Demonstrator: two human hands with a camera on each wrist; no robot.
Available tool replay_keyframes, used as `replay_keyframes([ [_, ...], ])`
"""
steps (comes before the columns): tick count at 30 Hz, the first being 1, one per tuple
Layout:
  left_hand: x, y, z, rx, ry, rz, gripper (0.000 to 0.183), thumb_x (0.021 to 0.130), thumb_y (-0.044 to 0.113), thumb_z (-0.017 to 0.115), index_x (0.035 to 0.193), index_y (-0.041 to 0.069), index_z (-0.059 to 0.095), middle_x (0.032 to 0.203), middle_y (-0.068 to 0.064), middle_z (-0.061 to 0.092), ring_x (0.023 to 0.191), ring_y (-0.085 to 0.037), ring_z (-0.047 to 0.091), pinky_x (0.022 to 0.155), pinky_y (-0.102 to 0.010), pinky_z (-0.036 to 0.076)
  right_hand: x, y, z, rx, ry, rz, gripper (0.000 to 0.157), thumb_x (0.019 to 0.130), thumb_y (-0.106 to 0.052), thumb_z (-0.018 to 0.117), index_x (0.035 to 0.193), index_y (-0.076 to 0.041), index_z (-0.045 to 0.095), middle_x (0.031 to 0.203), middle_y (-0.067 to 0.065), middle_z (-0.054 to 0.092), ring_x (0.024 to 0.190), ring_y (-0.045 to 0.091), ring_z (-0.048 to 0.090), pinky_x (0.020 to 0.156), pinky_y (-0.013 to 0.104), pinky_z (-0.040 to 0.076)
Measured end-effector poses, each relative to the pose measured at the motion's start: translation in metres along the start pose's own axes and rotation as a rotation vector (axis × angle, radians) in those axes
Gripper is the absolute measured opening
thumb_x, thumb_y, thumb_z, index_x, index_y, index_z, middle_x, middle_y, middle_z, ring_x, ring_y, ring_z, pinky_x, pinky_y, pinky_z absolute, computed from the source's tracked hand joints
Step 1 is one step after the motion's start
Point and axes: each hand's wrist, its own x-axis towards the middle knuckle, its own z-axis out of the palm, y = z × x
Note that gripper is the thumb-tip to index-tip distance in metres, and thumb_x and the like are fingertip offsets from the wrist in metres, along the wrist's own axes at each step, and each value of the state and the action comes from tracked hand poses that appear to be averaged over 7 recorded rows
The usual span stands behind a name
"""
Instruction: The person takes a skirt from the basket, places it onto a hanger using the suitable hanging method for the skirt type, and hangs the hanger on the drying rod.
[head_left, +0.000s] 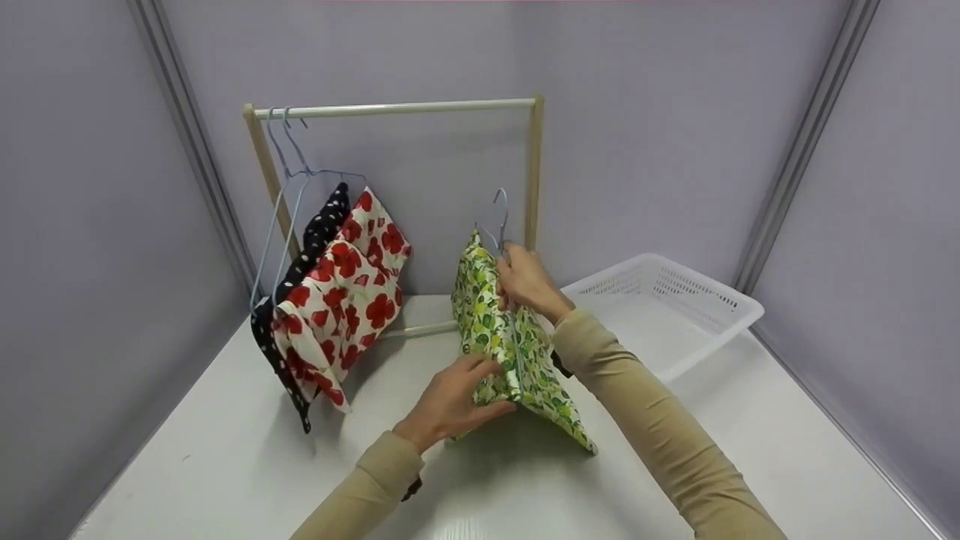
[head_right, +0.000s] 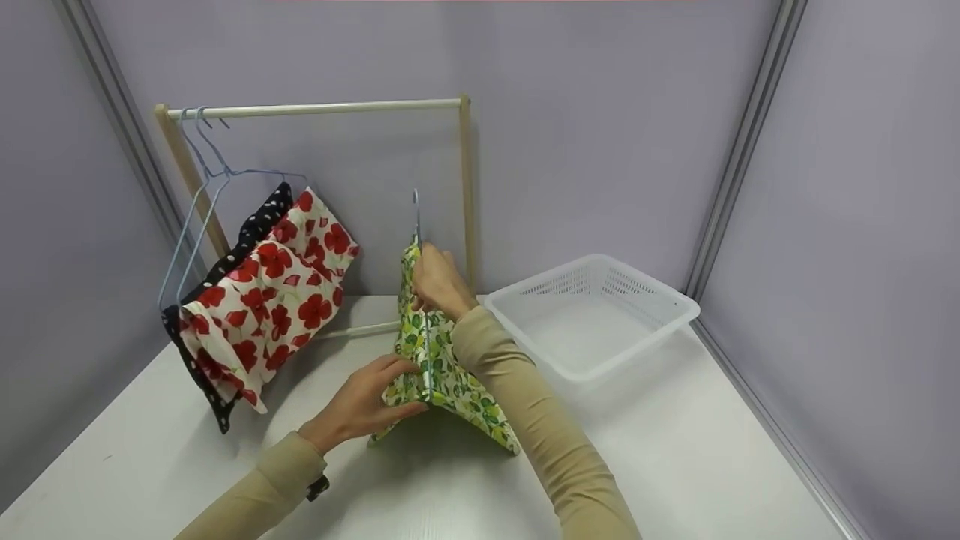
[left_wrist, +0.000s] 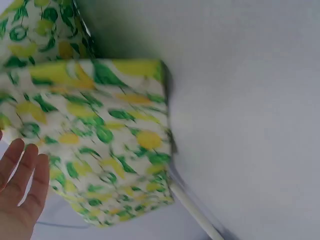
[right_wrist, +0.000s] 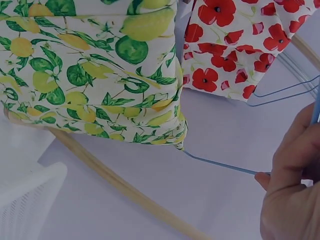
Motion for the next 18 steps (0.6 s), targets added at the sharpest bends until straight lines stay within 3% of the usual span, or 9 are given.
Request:
replay_keyframes([
  [3,0.004,0.01,0.005,-0.08,0.046,0.1,0.025,0.093,0.041,0.066,0.103,0.018,0.069,0.1,0.005,0.067,0.092,-0.008,0.063,0.08,-0.028,0.054,0.0,0.0,-0.002,-0.007,0.003,0.005,0.033,0.106,-0.018,0.035,0.132,0.0,0.044,0.081,0.025,0.066,0.042,0.012,0.059,0.046,0.038,0.054],
  [6,0.008,0.019,0.008,-0.236,0.045,0.095,0.013,0.093,0.028,0.068,0.095,0.016,0.071,0.092,0.004,0.069,0.087,-0.006,0.063,0.078,-0.026,0.054,0.0,0.001,-0.003,-0.014,0.002,0.0,0.029,0.106,-0.018,0.035,0.125,-0.001,0.047,0.075,0.019,0.065,0.042,0.012,0.059,0.043,0.034,0.051],
  [8,0.008,0.023,0.01,-0.247,0.068,0.105,0.007,0.092,0.021,0.07,0.093,0.014,0.071,0.091,0.003,0.069,0.085,-0.007,0.064,0.077,-0.025,0.054,0.0,0.002,-0.004,-0.011,0.006,0.007,0.027,0.106,-0.018,0.035,0.123,-0.001,0.048,0.071,0.013,0.063,0.042,0.012,0.059,0.04,0.031,0.05],
  [10,0.008,0.027,0.011,-0.134,0.124,0.155,0.003,0.089,0.014,0.072,0.09,0.015,0.069,0.088,0.003,0.067,0.081,-0.008,0.063,0.072,-0.024,0.053,0.0,0.002,-0.006,-0.012,0.016,0.017,0.027,0.106,-0.018,0.035,0.123,-0.001,0.048,0.068,0.009,0.062,0.042,0.013,0.059,0.039,0.028,0.048],
  [14,0.007,0.031,0.016,0.199,0.29,0.282,0.013,0.084,0.005,0.071,0.088,0.016,0.066,0.084,0.003,0.059,0.071,-0.008,0.057,0.06,-0.021,0.049,0.002,0.002,-0.01,-0.022,0.037,0.034,0.029,0.106,-0.018,0.034,0.126,-0.002,0.047,0.067,0.009,0.061,0.044,0.016,0.061,0.04,0.028,0.049],
  [16,0.007,0.032,0.018,0.273,0.342,0.32,0.015,0.082,0.003,0.069,0.09,0.015,0.065,0.083,0.002,0.057,0.067,-0.008,0.053,0.055,-0.021,0.046,0.002,0.001,-0.012,-0.022,0.04,0.031,0.031,0.106,-0.018,0.034,0.128,-0.001,0.046,0.068,0.009,0.061,0.044,0.017,0.061,0.045,0.036,0.054],
  [18,0.007,0.032,0.021,0.281,0.352,0.338,0.018,0.081,0.002,0.068,0.093,0.014,0.064,0.082,0.002,0.055,0.065,-0.007,0.05,0.053,-0.02,0.044,0.003,-0.002,-0.015,-0.018,0.045,0.026,0.033,0.105,-0.018,0.035,0.131,0.0,0.045,0.067,0.009,0.061,0.044,0.016,0.061,0.05,0.043,0.056],
])
